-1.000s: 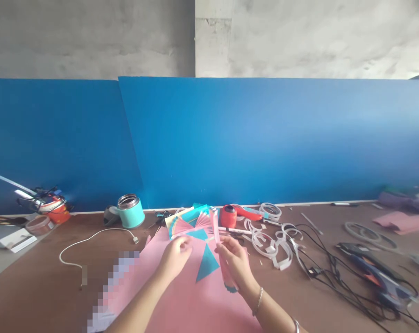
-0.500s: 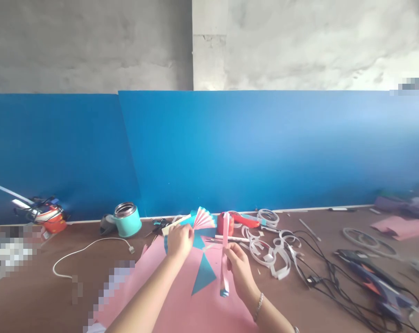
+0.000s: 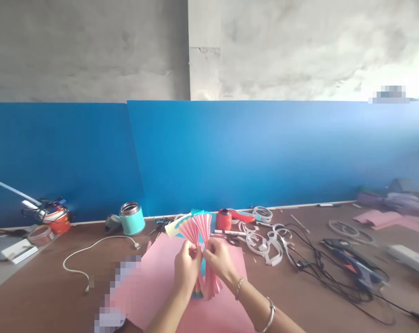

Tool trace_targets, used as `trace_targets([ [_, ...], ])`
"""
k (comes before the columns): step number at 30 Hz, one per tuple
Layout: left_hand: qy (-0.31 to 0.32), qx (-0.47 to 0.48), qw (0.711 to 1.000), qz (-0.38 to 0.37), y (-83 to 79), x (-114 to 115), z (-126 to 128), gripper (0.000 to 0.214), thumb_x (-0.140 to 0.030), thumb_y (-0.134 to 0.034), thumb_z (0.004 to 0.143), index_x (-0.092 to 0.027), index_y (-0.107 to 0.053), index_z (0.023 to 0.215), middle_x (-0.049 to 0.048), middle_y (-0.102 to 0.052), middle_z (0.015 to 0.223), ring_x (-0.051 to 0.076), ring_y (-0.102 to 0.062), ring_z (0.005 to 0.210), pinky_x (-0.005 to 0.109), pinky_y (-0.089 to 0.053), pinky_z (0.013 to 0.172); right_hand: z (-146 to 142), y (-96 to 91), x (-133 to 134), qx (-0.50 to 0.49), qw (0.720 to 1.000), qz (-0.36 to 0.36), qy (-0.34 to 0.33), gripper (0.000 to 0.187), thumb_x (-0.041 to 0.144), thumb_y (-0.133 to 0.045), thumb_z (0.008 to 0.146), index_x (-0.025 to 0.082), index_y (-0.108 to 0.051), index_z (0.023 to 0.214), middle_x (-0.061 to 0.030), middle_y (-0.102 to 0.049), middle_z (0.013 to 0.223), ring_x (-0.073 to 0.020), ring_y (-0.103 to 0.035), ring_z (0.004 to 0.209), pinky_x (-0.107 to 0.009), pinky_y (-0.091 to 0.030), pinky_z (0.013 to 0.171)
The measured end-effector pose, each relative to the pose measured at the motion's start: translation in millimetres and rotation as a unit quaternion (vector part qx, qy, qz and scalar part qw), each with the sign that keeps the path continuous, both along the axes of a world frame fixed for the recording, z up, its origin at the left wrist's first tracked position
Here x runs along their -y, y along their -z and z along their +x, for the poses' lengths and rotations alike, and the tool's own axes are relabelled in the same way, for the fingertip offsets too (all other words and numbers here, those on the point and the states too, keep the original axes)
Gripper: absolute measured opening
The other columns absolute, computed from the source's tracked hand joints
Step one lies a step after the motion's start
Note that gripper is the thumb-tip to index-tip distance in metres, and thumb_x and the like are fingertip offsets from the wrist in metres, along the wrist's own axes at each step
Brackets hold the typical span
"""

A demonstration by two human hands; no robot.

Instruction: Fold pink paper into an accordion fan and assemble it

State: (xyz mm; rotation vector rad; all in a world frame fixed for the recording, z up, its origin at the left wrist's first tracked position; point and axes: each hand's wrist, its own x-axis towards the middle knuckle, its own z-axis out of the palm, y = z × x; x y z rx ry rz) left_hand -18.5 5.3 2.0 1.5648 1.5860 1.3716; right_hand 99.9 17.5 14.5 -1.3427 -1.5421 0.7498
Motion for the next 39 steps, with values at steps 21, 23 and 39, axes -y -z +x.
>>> trace_targets([
  [21, 0.263, 0.310, 0.899, -0.161, -28.5, 21, -13, 0.032, -0.036, -0.077, 0.062, -0.014, -0.067, 0.083, 0.0053, -0.070, 0.075, 0.021, -0.065, 0.071, 0.030, -0.047, 0.070, 8, 15.7, 20, -0.180, 0.976, -0.032, -0.115, 0.015, 0.021, -0.051, 0.065, 0.021, -0.037, 0.060, 0.0071, -0.037, 0.052, -0.0084, -0.038, 0.046, -0.021, -0.031, 0.044],
  [23, 0.278, 0.326, 0.887, -0.172, -27.3, 21, -14, 0.037, -0.039, -0.078, 0.062, -0.012, -0.068, 0.085, 0.0077, -0.071, 0.073, 0.023, -0.066, 0.070, 0.033, -0.049, 0.071, 10, 13.3, 19, -0.189, 0.970, -0.058, -0.142, 0.019, 0.026, -0.055, 0.068, 0.021, -0.039, 0.061, 0.0072, -0.038, 0.052, -0.0083, -0.039, 0.046, -0.021, -0.033, 0.044],
  [39, 0.211, 0.368, 0.897, -0.124, -29.9, 18, -19, 0.040, -0.039, -0.073, 0.066, -0.012, -0.068, 0.095, 0.0079, -0.072, 0.084, 0.025, -0.066, 0.083, 0.033, -0.047, 0.077, 27, -2.4, 14, -0.408, 0.892, -0.118, -0.154, 0.023, 0.037, -0.071, 0.071, 0.017, -0.062, 0.075, 0.0042, -0.049, 0.060, -0.0057, -0.036, 0.048, -0.020, -0.032, 0.048],
])
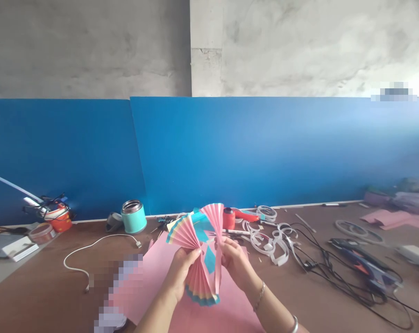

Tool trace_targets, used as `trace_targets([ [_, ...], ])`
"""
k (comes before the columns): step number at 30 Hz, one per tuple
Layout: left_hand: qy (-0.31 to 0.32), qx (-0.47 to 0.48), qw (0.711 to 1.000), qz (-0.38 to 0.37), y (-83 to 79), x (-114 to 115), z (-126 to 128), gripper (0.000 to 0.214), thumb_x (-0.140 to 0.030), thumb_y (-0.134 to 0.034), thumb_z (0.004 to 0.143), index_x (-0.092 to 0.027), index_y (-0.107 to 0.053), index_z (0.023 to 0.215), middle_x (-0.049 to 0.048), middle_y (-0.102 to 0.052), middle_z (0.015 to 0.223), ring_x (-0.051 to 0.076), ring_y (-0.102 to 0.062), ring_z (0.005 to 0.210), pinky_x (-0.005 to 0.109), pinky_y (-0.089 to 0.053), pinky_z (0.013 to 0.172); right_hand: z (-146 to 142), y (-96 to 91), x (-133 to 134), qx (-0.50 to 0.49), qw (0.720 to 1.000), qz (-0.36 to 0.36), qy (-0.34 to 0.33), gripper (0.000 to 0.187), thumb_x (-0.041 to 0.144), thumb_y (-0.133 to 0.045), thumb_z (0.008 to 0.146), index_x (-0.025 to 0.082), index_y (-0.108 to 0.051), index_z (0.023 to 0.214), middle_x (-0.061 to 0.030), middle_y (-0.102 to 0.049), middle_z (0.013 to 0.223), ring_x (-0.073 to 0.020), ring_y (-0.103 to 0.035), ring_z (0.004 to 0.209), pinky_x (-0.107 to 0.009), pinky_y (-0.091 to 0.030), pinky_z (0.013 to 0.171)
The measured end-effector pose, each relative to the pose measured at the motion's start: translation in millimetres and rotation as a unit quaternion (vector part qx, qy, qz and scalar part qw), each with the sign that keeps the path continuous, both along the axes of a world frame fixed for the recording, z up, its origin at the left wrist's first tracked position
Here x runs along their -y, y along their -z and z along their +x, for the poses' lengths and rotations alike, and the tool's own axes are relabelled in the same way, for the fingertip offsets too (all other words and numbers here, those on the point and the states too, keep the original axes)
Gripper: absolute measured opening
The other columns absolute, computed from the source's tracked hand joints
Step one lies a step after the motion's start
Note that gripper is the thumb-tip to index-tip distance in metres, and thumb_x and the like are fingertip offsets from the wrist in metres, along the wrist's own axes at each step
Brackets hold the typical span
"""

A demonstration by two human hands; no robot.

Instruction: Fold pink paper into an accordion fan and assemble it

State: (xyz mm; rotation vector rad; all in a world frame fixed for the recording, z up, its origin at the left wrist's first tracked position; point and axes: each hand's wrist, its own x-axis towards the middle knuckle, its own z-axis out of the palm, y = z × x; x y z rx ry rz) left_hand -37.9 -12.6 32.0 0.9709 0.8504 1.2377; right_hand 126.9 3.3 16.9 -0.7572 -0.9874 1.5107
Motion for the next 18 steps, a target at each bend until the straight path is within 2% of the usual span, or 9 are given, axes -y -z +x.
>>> trace_targets([
  [3, -0.025, -0.003, 1.000, -0.016, 3.2, -3, -4, 0.040, -0.041, -0.073, 0.065, -0.013, -0.068, 0.093, 0.0064, -0.071, 0.081, 0.024, -0.065, 0.082, 0.032, -0.047, 0.076, 8, -1.4, -4, -0.065, 0.997, -0.037, 0.002, 0.024, 0.040, -0.069, 0.073, 0.018, -0.063, 0.078, 0.0021, -0.053, 0.066, -0.0089, -0.046, 0.057, -0.021, -0.038, 0.055],
  [5, -0.015, -0.001, 1.000, -0.014, 2.0, -2, -4, 0.039, -0.040, -0.074, 0.065, -0.013, -0.068, 0.093, 0.0071, -0.072, 0.084, 0.025, -0.065, 0.085, 0.032, -0.047, 0.077, 9, 0.3, -4, -0.041, 0.999, -0.034, -0.012, 0.025, 0.039, -0.072, 0.071, 0.017, -0.064, 0.079, 0.0009, -0.056, 0.068, -0.0098, -0.048, 0.060, -0.021, -0.038, 0.057],
  [10, 0.050, 0.022, 0.998, -0.008, -4.6, 3, 0, 0.045, -0.042, -0.074, 0.065, -0.012, -0.068, 0.098, 0.0104, -0.073, 0.090, 0.027, -0.066, 0.084, 0.034, -0.047, 0.078, -1, 9.2, -1, 0.083, 0.994, -0.027, -0.061, 0.028, 0.040, -0.074, 0.067, 0.015, -0.062, 0.070, 0.0058, -0.044, 0.051, -0.0055, -0.032, 0.045, -0.020, -0.023, 0.046],
  [12, 0.053, 0.021, 0.998, -0.010, -4.4, 3, 1, 0.045, -0.042, -0.074, 0.064, -0.011, -0.069, 0.097, 0.0110, -0.073, 0.089, 0.028, -0.066, 0.085, 0.035, -0.047, 0.078, -5, 10.6, 1, 0.108, 0.992, -0.018, -0.069, 0.027, 0.040, -0.074, 0.067, 0.015, -0.064, 0.072, 0.0056, -0.044, 0.052, -0.0055, -0.031, 0.045, -0.021, -0.022, 0.046],
  [15, 0.035, 0.004, 0.999, -0.012, -0.9, 1, 1, 0.044, -0.039, -0.077, 0.062, -0.011, -0.069, 0.094, 0.0111, -0.073, 0.091, 0.028, -0.065, 0.090, 0.036, -0.046, 0.083, -7, 9.3, 4, 0.118, 0.990, -0.010, -0.075, 0.026, 0.038, -0.075, 0.067, 0.016, -0.067, 0.078, 0.0027, -0.054, 0.062, -0.0073, -0.041, 0.051, -0.021, -0.028, 0.050],
  [18, 0.010, -0.007, 1.000, -0.012, 3.3, -1, 0, 0.041, -0.036, -0.079, 0.059, -0.013, -0.070, 0.092, 0.0098, -0.073, 0.094, 0.027, -0.064, 0.094, 0.036, -0.044, 0.087, -8, 6.1, 7, 0.097, 0.992, 0.005, -0.081, 0.024, 0.036, -0.074, 0.068, 0.016, -0.067, 0.078, -0.0002, -0.060, 0.072, -0.0122, -0.053, 0.066, -0.023, -0.038, 0.062],
])
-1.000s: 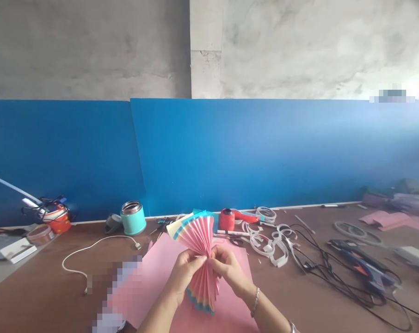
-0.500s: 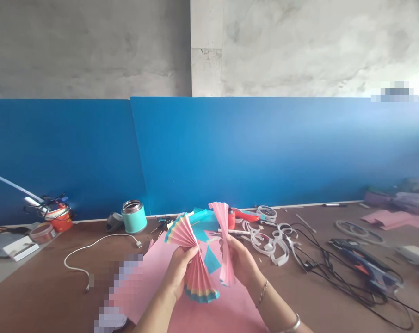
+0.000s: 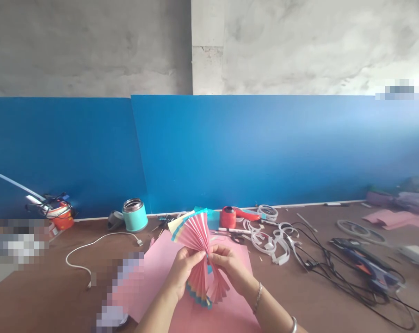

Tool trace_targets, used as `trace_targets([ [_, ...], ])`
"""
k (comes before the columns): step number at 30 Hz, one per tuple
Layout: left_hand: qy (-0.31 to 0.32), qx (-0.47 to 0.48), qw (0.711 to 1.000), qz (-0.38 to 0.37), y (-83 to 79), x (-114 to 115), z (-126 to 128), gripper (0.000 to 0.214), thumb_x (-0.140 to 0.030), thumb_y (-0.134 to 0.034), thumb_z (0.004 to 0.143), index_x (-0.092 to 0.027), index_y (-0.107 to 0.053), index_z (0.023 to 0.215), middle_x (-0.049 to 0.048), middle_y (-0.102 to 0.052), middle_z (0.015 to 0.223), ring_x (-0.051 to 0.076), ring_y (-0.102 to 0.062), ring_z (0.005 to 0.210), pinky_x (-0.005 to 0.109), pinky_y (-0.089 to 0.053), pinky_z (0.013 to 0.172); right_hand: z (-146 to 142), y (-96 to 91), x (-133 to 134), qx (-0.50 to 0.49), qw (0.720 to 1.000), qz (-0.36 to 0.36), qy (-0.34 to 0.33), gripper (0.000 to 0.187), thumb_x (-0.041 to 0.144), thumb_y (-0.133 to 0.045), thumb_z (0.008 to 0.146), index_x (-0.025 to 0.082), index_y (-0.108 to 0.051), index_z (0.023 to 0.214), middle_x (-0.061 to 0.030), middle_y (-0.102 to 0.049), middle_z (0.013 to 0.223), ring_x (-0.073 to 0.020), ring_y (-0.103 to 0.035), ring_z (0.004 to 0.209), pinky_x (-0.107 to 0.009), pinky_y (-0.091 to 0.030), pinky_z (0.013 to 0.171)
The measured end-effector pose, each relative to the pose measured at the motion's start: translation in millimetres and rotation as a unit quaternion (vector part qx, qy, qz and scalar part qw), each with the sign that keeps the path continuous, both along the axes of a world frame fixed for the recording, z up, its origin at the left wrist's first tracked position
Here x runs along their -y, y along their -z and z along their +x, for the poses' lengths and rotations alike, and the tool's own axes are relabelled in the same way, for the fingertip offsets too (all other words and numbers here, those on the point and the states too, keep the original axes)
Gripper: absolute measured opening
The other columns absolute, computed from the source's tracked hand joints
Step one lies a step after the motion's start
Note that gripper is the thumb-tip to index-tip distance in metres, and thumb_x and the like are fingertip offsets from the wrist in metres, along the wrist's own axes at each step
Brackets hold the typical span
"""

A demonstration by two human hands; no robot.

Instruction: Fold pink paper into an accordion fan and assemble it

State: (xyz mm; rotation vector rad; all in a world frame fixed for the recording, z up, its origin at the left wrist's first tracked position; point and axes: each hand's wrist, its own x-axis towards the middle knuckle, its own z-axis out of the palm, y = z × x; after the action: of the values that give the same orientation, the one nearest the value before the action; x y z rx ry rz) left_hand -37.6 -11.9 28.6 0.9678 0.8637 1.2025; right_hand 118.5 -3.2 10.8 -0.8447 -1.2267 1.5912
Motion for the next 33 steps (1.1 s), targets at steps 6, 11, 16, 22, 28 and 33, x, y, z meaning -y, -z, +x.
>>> trace_targets([
  [6, 0.014, 0.007, 1.000, -0.004, 0.2, 1, 1, 0.040, -0.038, -0.077, 0.062, -0.012, -0.069, 0.091, 0.0086, -0.073, 0.087, 0.025, -0.065, 0.086, 0.034, -0.045, 0.081, -1, 1.5, -2, -0.031, 0.999, -0.026, 0.009, 0.028, 0.040, -0.074, 0.068, 0.015, -0.061, 0.073, -0.0001, -0.060, 0.067, -0.0135, -0.056, 0.063, -0.023, -0.040, 0.060],
  [11, -0.018, 0.008, 1.000, 0.002, -5.0, 3, 0, 0.037, -0.039, -0.075, 0.065, -0.013, -0.069, 0.091, 0.0057, -0.072, 0.080, 0.024, -0.065, 0.082, 0.031, -0.046, 0.075, 6, 9.5, -11, -0.055, 0.992, -0.068, 0.089, 0.032, 0.046, -0.067, 0.072, 0.016, -0.060, 0.077, 0.0007, -0.056, 0.063, -0.0120, -0.051, 0.057, -0.022, -0.037, 0.051],
  [16, -0.031, -0.001, 0.999, 0.014, -7.4, 3, 0, 0.038, -0.038, -0.075, 0.065, -0.013, -0.070, 0.093, 0.0067, -0.072, 0.084, 0.024, -0.065, 0.084, 0.031, -0.046, 0.076, 3, 3.3, -8, 0.008, 0.992, -0.016, 0.124, 0.034, 0.047, -0.069, 0.071, 0.016, -0.056, 0.072, 0.0021, -0.053, 0.058, -0.0097, -0.048, 0.053, -0.020, -0.034, 0.050],
  [22, -0.006, -0.005, 1.000, 0.016, -6.0, 3, 2, 0.040, -0.042, -0.073, 0.065, -0.012, -0.071, 0.091, 0.0089, -0.073, 0.089, 0.025, -0.064, 0.088, 0.033, -0.045, 0.082, -7, 0.0, -3, 0.039, 0.996, 0.037, 0.070, 0.039, 0.053, -0.069, 0.070, 0.017, -0.058, 0.079, 0.0037, -0.053, 0.065, -0.0066, -0.046, 0.045, -0.020, -0.034, 0.045],
  [28, 0.023, 0.015, 1.000, 0.010, -2.5, 3, 3, 0.044, -0.045, -0.070, 0.070, -0.009, -0.070, 0.097, 0.0090, -0.072, 0.077, 0.023, -0.065, 0.074, 0.032, -0.046, 0.071, -5, 5.6, -3, 0.051, 0.998, 0.037, 0.024, 0.043, 0.056, -0.067, 0.072, 0.017, -0.059, 0.089, 0.0034, -0.052, 0.067, -0.0062, -0.045, 0.044, -0.019, -0.036, 0.041],
  [33, 0.033, 0.040, 0.999, -0.007, -0.4, 3, 3, 0.043, -0.043, -0.071, 0.069, -0.009, -0.070, 0.096, 0.0090, -0.071, 0.074, 0.022, -0.065, 0.071, 0.032, -0.046, 0.068, -4, 3.6, -1, 0.069, 0.997, 0.039, 0.010, 0.043, 0.057, -0.064, 0.073, 0.018, -0.061, 0.091, 0.0041, -0.052, 0.065, -0.0067, -0.044, 0.042, -0.020, -0.038, 0.041],
])
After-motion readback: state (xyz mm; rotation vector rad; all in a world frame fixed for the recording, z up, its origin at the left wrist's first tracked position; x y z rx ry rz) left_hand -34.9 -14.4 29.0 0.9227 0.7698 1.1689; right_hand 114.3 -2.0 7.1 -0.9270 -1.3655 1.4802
